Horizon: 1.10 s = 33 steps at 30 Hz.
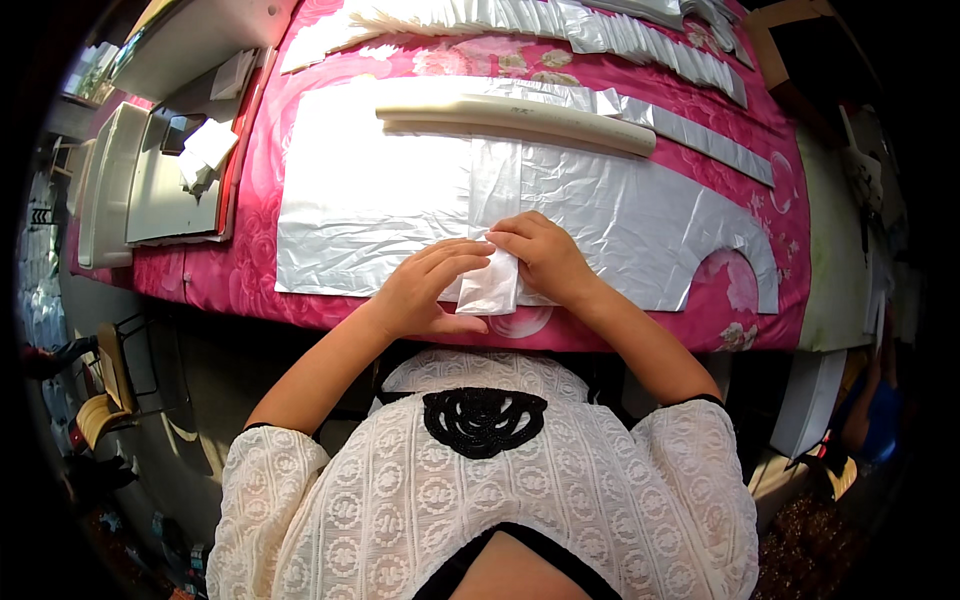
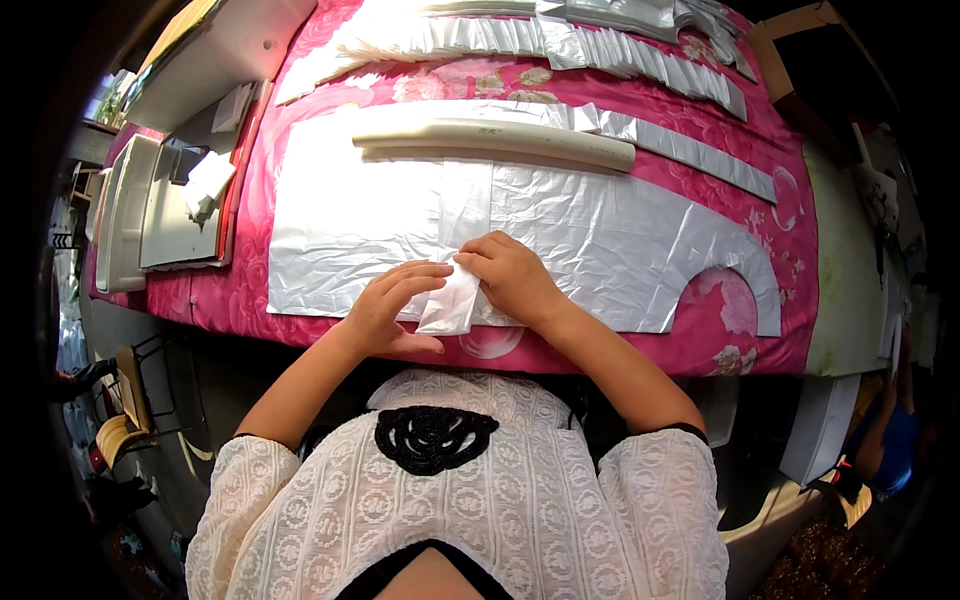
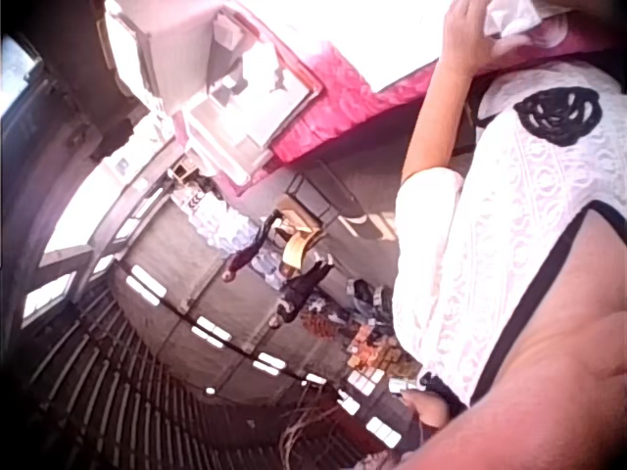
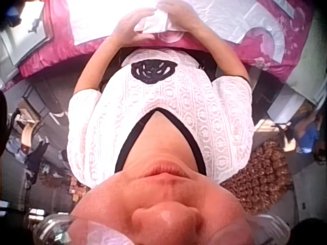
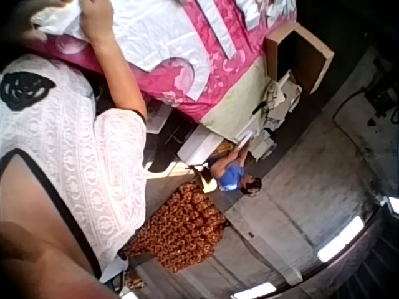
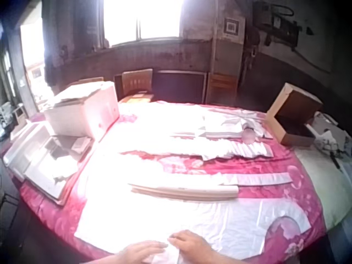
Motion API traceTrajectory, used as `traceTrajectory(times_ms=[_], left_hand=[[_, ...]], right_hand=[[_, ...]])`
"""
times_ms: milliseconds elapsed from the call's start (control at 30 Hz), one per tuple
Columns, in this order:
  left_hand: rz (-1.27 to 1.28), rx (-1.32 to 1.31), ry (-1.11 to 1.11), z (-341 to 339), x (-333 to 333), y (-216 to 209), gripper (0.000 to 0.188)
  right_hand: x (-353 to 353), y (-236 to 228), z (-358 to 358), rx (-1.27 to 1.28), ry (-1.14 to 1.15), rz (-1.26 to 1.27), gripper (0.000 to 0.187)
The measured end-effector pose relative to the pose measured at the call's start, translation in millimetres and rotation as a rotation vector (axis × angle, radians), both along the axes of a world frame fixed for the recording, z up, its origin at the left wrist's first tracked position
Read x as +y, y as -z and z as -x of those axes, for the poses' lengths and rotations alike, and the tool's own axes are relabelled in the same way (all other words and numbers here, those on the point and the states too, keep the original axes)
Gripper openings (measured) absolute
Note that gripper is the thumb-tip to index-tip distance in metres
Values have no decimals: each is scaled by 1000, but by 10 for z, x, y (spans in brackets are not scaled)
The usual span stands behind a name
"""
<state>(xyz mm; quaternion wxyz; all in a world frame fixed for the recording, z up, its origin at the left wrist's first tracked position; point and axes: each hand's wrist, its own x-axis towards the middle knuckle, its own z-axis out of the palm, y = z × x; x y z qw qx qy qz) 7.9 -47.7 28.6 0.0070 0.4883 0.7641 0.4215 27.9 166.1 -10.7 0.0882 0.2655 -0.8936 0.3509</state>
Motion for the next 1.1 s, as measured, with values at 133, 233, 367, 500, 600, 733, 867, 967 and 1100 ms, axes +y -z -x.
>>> traceTrajectory(times_ms=[133, 233, 367, 500, 600, 733, 867, 967, 1100], left_hand=[[222, 165, -12, 161, 14, 216, 53], [271, 149, -59, 184, 23, 307, 49], [166, -186, -287, 217, 161, 249, 31], [89, -604, -533, 364, 308, 219, 30], [117, -131, -478, 328, 323, 256, 46], [431, 192, -264, 185, 387, 399, 64], [551, 194, -314, 138, 407, 506, 67], [502, 192, -322, 186, 416, 502, 65], [423, 176, -371, 239, 453, 423, 63]], right_hand=[[-42, -16, -13, 3, 57, 37, 27], [-13, -21, -29, 32, 81, -2, 26], [74, -2, 48, -61, 183, 87, 16], [62, -227, 354, -768, 429, 258, 22], [114, -222, 531, -948, 396, 290, 26], [135, -151, 622, -968, 372, 331, 25], [38, -290, 483, -701, 463, 23, 22], [-16, -216, 242, -83, 446, -136, 43], [175, -45, 389, 232, 71, -197, 37]])
